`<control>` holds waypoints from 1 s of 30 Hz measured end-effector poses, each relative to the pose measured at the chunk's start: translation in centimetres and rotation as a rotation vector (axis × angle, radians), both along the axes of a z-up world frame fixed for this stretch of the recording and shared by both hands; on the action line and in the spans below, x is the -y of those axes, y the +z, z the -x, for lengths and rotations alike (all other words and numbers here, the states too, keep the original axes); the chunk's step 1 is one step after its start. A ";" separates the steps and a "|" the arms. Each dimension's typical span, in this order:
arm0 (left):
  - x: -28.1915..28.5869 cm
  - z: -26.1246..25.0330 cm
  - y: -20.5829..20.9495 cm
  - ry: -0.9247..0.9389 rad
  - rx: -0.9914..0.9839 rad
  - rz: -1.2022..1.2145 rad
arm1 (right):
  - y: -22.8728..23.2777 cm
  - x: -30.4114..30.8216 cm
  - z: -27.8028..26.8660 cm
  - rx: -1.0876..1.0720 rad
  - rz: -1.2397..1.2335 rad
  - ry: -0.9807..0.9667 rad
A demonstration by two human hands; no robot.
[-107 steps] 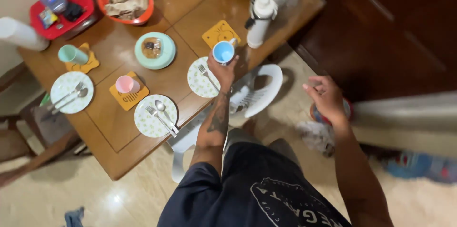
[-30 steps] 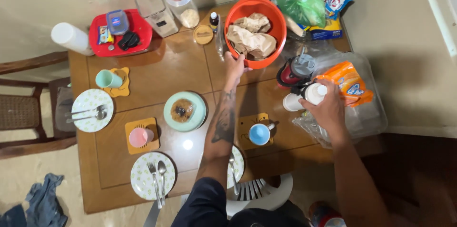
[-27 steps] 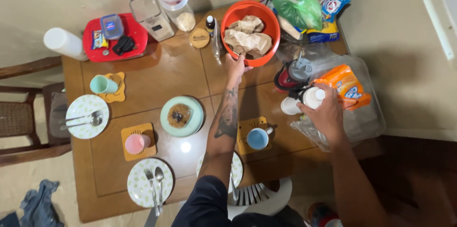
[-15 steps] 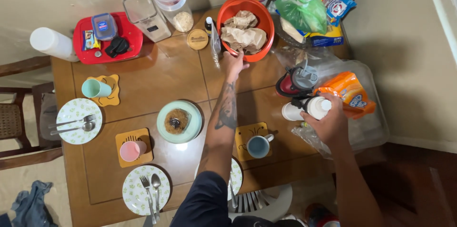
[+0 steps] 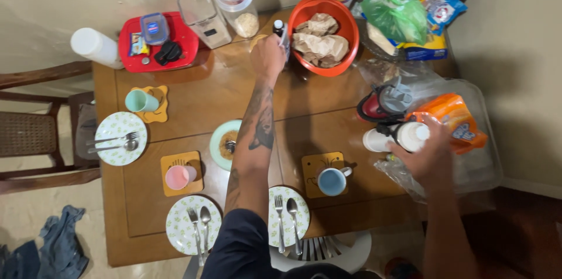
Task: The person is seen setting the dining table with cutlery, plates, and mugs, then bringing a pot of rice and serving it.
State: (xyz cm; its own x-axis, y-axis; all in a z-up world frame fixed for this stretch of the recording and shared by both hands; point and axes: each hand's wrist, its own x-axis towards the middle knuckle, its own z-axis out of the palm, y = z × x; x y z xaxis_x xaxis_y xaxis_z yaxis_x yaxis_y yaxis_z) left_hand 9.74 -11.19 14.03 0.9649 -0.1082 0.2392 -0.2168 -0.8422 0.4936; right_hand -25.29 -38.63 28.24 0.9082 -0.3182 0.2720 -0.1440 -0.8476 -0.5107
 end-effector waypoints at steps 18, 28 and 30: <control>-5.8 7.1 14.0 -0.292 0.338 0.170 | -0.3 -13.4 -26.2 -0.014 0.099 0.510; -10.5 10.2 13.2 -0.086 0.297 0.379 | 1.6 -10.8 -36.3 0.069 -0.165 0.787; -11.3 11.0 13.3 -0.058 0.172 0.379 | 2.3 -10.5 -39.0 0.157 -0.164 0.803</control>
State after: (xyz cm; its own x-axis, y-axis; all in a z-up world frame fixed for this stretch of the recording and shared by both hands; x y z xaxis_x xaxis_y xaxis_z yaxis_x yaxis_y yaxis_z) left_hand -1.26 0.10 27.28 0.9023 -0.0342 0.4297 -0.3647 -0.5920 0.7187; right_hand 13.72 -28.09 30.51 0.8313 0.3633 0.4207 0.5553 -0.5755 -0.6003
